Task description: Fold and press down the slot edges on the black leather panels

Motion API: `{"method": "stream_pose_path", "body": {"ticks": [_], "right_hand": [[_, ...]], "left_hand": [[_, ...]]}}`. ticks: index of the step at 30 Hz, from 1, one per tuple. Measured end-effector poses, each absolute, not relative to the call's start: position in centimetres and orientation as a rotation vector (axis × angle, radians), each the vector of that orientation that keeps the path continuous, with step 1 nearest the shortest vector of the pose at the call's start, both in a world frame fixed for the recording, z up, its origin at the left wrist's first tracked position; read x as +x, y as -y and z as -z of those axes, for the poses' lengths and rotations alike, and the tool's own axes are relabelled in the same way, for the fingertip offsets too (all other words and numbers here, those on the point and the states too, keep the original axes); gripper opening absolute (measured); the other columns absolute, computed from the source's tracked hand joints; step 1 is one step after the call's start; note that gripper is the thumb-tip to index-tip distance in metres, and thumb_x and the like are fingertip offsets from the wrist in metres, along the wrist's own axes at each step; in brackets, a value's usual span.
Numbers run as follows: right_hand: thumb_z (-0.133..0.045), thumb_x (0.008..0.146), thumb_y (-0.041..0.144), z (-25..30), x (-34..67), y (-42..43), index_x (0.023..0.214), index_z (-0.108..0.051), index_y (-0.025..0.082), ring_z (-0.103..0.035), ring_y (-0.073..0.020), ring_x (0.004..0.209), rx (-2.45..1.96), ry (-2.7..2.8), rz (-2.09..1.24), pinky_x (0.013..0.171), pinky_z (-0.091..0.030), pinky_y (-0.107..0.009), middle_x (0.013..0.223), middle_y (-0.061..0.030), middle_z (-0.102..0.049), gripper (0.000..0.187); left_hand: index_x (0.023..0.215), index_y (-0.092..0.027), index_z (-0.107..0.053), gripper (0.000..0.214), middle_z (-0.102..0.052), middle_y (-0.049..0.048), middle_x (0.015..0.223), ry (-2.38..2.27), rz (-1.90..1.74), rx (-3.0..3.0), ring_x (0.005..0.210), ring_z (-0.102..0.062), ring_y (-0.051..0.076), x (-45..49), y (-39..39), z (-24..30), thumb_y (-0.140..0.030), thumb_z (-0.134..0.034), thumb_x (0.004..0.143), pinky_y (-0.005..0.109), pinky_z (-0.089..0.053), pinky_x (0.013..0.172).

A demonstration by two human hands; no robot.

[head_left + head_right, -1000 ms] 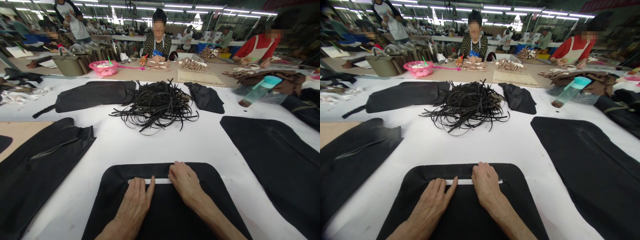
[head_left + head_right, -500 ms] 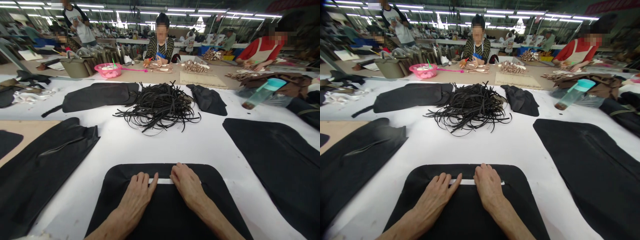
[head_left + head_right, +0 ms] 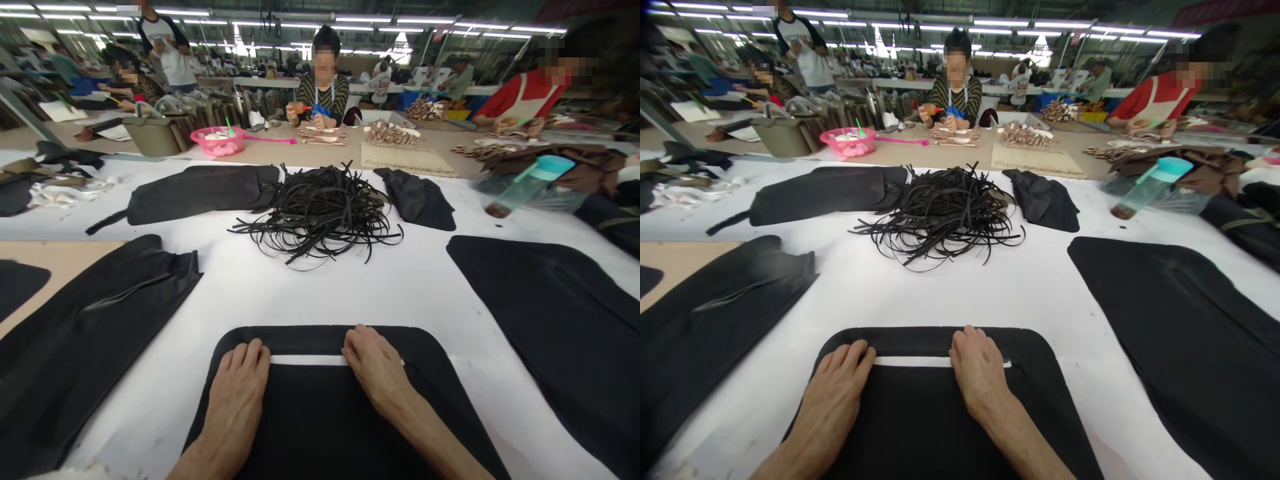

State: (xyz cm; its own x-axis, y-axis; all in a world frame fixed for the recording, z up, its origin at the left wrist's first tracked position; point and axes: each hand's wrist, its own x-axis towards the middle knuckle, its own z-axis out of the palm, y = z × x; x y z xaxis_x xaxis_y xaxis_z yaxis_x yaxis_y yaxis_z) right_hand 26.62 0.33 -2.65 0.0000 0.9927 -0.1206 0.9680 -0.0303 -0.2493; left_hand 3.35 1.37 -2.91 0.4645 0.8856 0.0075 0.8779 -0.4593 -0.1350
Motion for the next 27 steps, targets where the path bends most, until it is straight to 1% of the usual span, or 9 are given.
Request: {"method": "stream_pose_path", "body": {"ticks": [3,6,8,11,12,15,16,21,27], "right_hand": [[-0.053,0.085,0.012,2.6,26.3,-0.3,0.074,-0.057,0.02,-0.052,-0.0187,0.078,-2.158,2.108,-0.38,0.067,-0.035,-0.028,0.081,-0.002,-0.058,0.014],[-0.053,0.084,0.01,2.7,26.1,-0.1,0.075,-0.058,0.02,-0.052,-0.0189,0.079,-2.137,2.121,-0.367,0.069,-0.035,-0.029,0.083,-0.0021,-0.058,0.013],[-0.053,0.083,0.009,2.8,26.3,0.0,0.075,-0.057,0.019,-0.052,-0.0192,0.079,-2.116,2.131,-0.362,0.07,-0.036,-0.029,0.083,-0.0025,-0.058,0.014],[-0.055,0.081,0.008,3.0,27.1,0.3,0.076,-0.056,0.02,-0.052,-0.0189,0.081,-2.012,2.114,-0.426,0.071,-0.038,-0.028,0.083,-0.0016,-0.058,0.013],[-0.057,0.08,0.007,3.1,27.6,0.5,0.081,-0.057,0.02,-0.052,-0.0186,0.082,-1.962,2.095,-0.457,0.072,-0.039,-0.028,0.085,-0.0013,-0.058,0.013],[-0.06,0.076,0.004,3.3,29.4,1.1,0.106,-0.052,0.018,-0.052,-0.0184,0.086,-1.853,2.049,-0.489,0.076,-0.041,-0.028,0.09,-0.002,-0.058,0.034],[-0.061,0.076,0.004,3.4,30.1,1.4,0.109,-0.051,0.017,-0.052,-0.0185,0.086,-1.84,2.058,-0.473,0.077,-0.041,-0.029,0.091,-0.0023,-0.057,0.036],[-0.054,0.086,0.011,3.6,33.1,2.8,0.088,-0.056,0.019,-0.048,-0.0183,0.082,-1.842,2.214,-0.327,0.076,-0.038,-0.03,0.087,-0.0016,-0.054,0.009],[-0.048,0.091,0.014,3.5,34.0,3.2,0.079,-0.055,0.018,-0.046,-0.0175,0.078,-1.891,2.243,-0.253,0.072,-0.036,-0.029,0.083,-0.0017,-0.052,0.014]], "left_hand": [[0.112,-0.011,-0.059,0.048,-0.06,0.0122,0.111,1.51,0.072,-2.571,0.1,-0.052,0.026,5.9,-1.4,2.7,0.007,-0.038,0.073,0.041,-0.043,0.088],[0.115,-0.013,-0.056,0.046,-0.061,0.0085,0.11,1.199,0.216,-2.781,0.101,-0.053,0.023,9.2,-0.7,4.1,0.003,-0.042,0.075,0.036,-0.044,0.09],[0.114,-0.012,-0.056,0.041,-0.062,0.0081,0.107,1.051,0.225,-2.869,0.099,-0.055,0.021,11.0,-0.2,5.3,0.0,-0.046,0.077,0.033,-0.046,0.089],[0.115,-0.007,-0.054,0.038,-0.061,0.012,0.109,0.993,0.205,-2.856,0.099,-0.055,0.021,12.3,0.4,6.6,-0.002,-0.048,0.077,0.033,-0.047,0.089],[0.116,-0.006,-0.053,0.039,-0.06,0.0126,0.11,0.993,0.195,-2.851,0.1,-0.054,0.022,12.3,0.4,6.8,-0.002,-0.048,0.077,0.034,-0.047,0.089],[0.118,-0.01,-0.052,0.044,-0.059,0.0114,0.113,1.01,0.182,-2.854,0.103,-0.052,0.021,12.0,0.5,7.0,0.0,-0.044,0.076,0.033,-0.046,0.09],[0.119,-0.01,-0.051,0.046,-0.058,0.0108,0.114,1.018,0.2,-2.846,0.104,-0.051,0.021,11.8,0.5,7.0,0.001,-0.043,0.075,0.033,-0.045,0.091],[0.119,-0.008,-0.053,0.05,-0.058,0.011,0.115,1.028,0.321,-2.793,0.104,-0.05,0.025,11.8,0.8,7.7,0.002,-0.043,0.07,0.036,-0.045,0.091],[0.113,-0.009,-0.058,0.046,-0.06,0.0101,0.109,1.052,0.405,-2.734,0.101,-0.051,0.025,12.3,0.9,7.9,0.001,-0.041,0.072,0.038,-0.046,0.09]]}}
